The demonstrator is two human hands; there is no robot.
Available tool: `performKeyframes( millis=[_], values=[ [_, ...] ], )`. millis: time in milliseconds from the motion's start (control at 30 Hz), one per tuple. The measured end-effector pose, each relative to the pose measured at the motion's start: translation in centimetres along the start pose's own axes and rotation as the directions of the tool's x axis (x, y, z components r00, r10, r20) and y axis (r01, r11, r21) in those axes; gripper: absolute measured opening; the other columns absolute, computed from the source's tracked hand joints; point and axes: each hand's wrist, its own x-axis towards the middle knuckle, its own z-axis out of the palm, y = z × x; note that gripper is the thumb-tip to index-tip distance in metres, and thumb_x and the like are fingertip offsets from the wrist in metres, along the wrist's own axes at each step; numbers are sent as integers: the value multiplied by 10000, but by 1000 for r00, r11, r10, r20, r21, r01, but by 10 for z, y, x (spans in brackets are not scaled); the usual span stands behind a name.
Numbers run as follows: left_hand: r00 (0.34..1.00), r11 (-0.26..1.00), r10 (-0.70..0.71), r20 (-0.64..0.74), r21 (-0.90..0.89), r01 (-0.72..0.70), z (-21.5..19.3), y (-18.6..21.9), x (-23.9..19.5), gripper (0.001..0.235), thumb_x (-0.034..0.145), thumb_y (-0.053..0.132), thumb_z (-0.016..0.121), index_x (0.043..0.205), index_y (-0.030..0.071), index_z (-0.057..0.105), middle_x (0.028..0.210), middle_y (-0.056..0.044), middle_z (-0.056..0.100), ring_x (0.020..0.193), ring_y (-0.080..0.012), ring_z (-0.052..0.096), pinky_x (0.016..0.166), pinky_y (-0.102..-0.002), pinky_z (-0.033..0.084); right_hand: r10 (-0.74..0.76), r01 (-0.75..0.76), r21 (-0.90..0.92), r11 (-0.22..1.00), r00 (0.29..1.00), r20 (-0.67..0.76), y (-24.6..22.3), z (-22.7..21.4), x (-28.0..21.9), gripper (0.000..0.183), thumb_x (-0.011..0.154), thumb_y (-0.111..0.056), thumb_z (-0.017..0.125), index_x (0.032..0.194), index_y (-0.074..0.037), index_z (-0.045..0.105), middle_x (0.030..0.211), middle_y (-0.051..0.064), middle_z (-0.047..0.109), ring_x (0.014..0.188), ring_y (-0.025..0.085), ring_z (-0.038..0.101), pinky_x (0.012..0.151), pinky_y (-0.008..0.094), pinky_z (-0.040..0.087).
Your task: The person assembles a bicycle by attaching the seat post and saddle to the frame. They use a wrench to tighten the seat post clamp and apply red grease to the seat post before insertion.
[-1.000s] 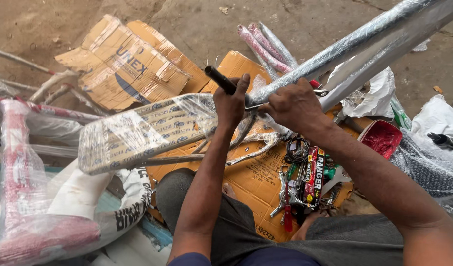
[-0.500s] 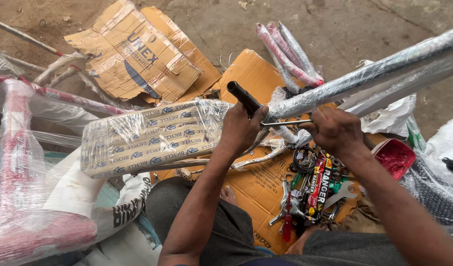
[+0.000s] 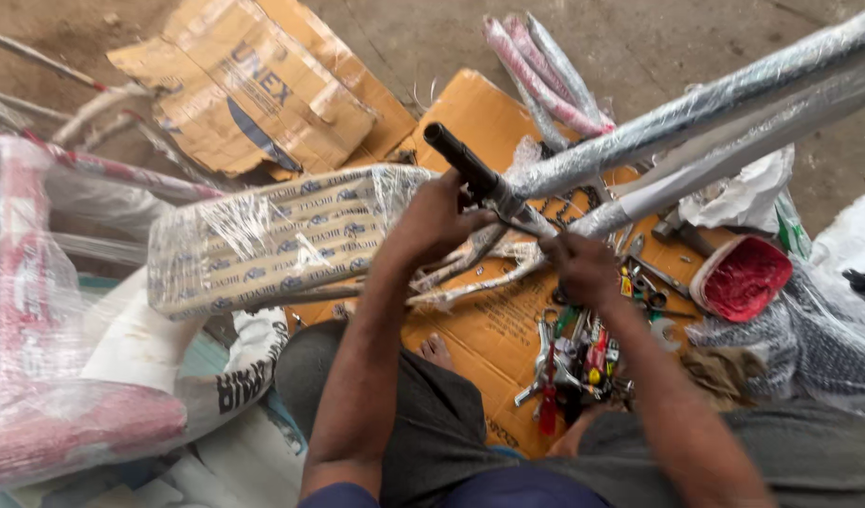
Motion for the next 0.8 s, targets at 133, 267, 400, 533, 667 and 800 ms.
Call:
performKeyframes(
  millis=[133, 267, 400, 533, 667, 800],
  values=[
    [994, 995, -96, 46, 38, 95, -3, 1, -1, 485, 800, 159, 787, 1263, 84, 662, 1016, -142, 778, 928, -252, 760, 863, -383, 571, -64, 82, -328, 941, 996, 66, -61, -125, 28, 546, 889, -644, 672, 751, -117, 712, 652, 51, 641, 541, 185, 605, 496, 401, 471],
    [996, 996, -81, 31, 42, 80, -5, 6, -3, 480, 757, 154, 804, 1225, 105, 707, 1005, -135, 788, 916, -247, 769, 847, -372, 585, -361, 335, -529, 780, 931, 59, -104, -169, 51, 459, 915, -574, 687, 837, -122, 711, 652, 34, 603, 594, 193, 591, 570, 391, 480],
    [996, 997, -73, 50, -14, 74, -6, 7, 0, 479, 736, 202, 853, 1184, 107, 715, 1028, -110, 783, 933, -229, 766, 862, -353, 583, -481, 396, -595, 699, 876, 18, -99, -148, 57, 458, 899, -552, 760, 778, -113, 709, 667, 42, 612, 603, 228, 601, 600, 400, 480],
    [997, 995, -78, 24, 62, 76, -1, -5, 6, 477, 746, 215, 850, 1195, 116, 724, 1074, -109, 778, 955, -229, 753, 889, -363, 562, -503, 397, -397, 828, 838, -212, -13, -83, 53, 401, 886, -457, 795, 801, -74, 717, 684, 83, 636, 614, 257, 601, 602, 421, 467],
    [1000, 1000, 14, -1, 2, -14, -2, -13, 15, 472, 729, 196, 839, 1177, 90, 735, 1077, -109, 787, 957, -224, 756, 880, -361, 575, 81, 225, 472, 852, 835, -544, -10, 131, 21, 140, 1056, -160, 674, 964, -58, 646, 890, 69, 631, 837, 201, 577, 760, 353, 477],
    [996, 994, 90, 9, -68, -90, -11, -12, 17, 487, 733, 166, 785, 1197, 46, 695, 1086, -105, 789, 941, -218, 772, 855, -353, 606, 127, 50, 692, 720, 971, -202, -3, 137, 11, 260, 1120, -178, 625, 883, -76, 586, 785, 84, 515, 738, 226, 419, 666, 387, 381]
  ],
)
